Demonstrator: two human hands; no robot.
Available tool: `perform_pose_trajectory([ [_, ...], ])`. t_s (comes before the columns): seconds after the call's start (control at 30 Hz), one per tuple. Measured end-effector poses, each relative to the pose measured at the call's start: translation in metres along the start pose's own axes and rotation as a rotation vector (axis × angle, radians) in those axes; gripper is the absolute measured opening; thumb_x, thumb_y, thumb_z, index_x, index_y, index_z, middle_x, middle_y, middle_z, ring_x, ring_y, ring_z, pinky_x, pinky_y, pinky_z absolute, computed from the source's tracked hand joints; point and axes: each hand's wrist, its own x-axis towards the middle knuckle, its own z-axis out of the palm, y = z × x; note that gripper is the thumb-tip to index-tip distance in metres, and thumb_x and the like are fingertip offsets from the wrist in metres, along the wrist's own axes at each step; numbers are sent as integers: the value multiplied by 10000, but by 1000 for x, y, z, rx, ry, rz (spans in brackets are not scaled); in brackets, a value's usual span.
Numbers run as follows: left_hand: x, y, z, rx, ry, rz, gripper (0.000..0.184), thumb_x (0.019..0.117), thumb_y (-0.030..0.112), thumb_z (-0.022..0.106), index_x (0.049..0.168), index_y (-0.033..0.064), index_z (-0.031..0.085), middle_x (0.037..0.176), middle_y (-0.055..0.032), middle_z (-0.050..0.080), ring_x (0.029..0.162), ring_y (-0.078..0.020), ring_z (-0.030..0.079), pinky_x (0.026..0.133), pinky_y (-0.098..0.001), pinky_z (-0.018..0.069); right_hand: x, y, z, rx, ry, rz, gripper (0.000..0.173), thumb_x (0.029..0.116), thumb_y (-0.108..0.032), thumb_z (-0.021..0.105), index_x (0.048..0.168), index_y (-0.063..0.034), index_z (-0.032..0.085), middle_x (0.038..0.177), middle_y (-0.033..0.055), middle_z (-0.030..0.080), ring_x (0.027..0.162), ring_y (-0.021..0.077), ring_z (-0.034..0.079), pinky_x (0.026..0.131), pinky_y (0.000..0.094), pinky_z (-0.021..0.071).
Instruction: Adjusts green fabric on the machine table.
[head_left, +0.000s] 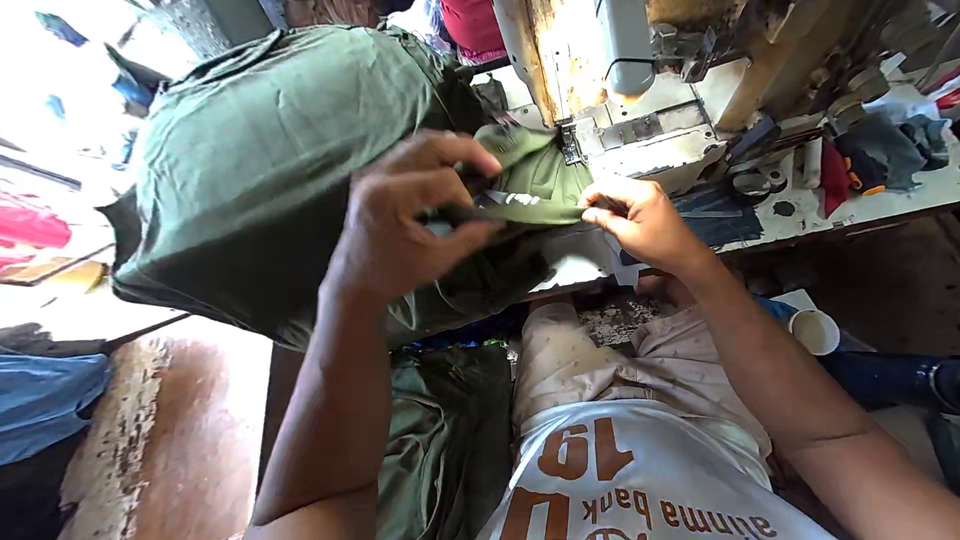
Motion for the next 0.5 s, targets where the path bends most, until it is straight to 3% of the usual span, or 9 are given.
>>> perform_pose_trajectory([
  [0.03,-4,14,12,-104,13,27,215,871,191,777,781,55,638,1187,-126,708,1187,-278,657,1036,-488,547,-6,-9,-5,5,-70,-29,125,986,-85,648,1069,-44,732,1028,52,711,842,90,657,771,271,577],
  [0.1,-11,34,42,-234,20,41,185,872,172,769,762,86,648,971,-59,731,937,-180,717,809,-369,624,-23,-27,-8,31,-150,-78,112,974,-83,671,1056,-40,735,1031,48,702,873,96,658,777,271,585],
  [0.2,-16,41,86,-386,64,24,167,860,162,800,818,69,668,802,-9,672,743,-95,657,648,-264,573,-51,-39,-5,15,-146,-97,101,969,-92,700,1048,-42,739,1059,42,713,969,106,685,868,285,604],
  [0.27,-17,38,110,-321,126,6,283,838,261,847,973,65,696,900,-12,670,833,-95,649,730,-268,579,-64,-39,-2,24,-89,-74,84,971,-75,692,1030,-30,731,1031,46,708,956,108,687,853,280,609],
  [0.3,-18,36,121,-176,155,9,421,823,378,858,1092,88,714,1018,-28,675,955,-125,642,838,-302,567,-70,-38,-1,19,-52,-59,84,971,-69,690,1032,-25,728,1013,44,704,933,105,684,834,275,609],
  [0.37,-21,25,140,182,123,15,573,854,473,798,1340,196,668,1331,-107,597,1256,-288,534,1111,-501,393,-78,-37,1,-7,-1,-29,89,976,-72,688,1043,-25,724,1003,38,700,915,100,686,823,275,616],
  [0.4,-22,16,146,316,90,9,514,903,371,752,1386,234,642,1442,-133,543,1340,-354,484,1175,-603,292,-81,-36,1,-20,21,-19,88,978,-79,688,1036,-25,727,1008,40,702,922,103,687,830,280,616],
  [0.43,-24,8,150,393,66,-17,426,925,225,705,1349,240,665,1515,-140,504,1398,-391,447,1193,-664,231,-84,-36,2,-40,38,-10,93,983,-94,685,1030,-28,731,1012,38,704,927,102,688,834,281,615],
  [0.5,-25,-1,146,449,36,-70,267,872,59,645,1094,174,737,1551,-112,490,1417,-394,434,1188,-664,220,-89,-33,2,-64,58,14,99,988,-112,681,1023,-39,738,1008,29,702,917,92,684,815,270,611],
])
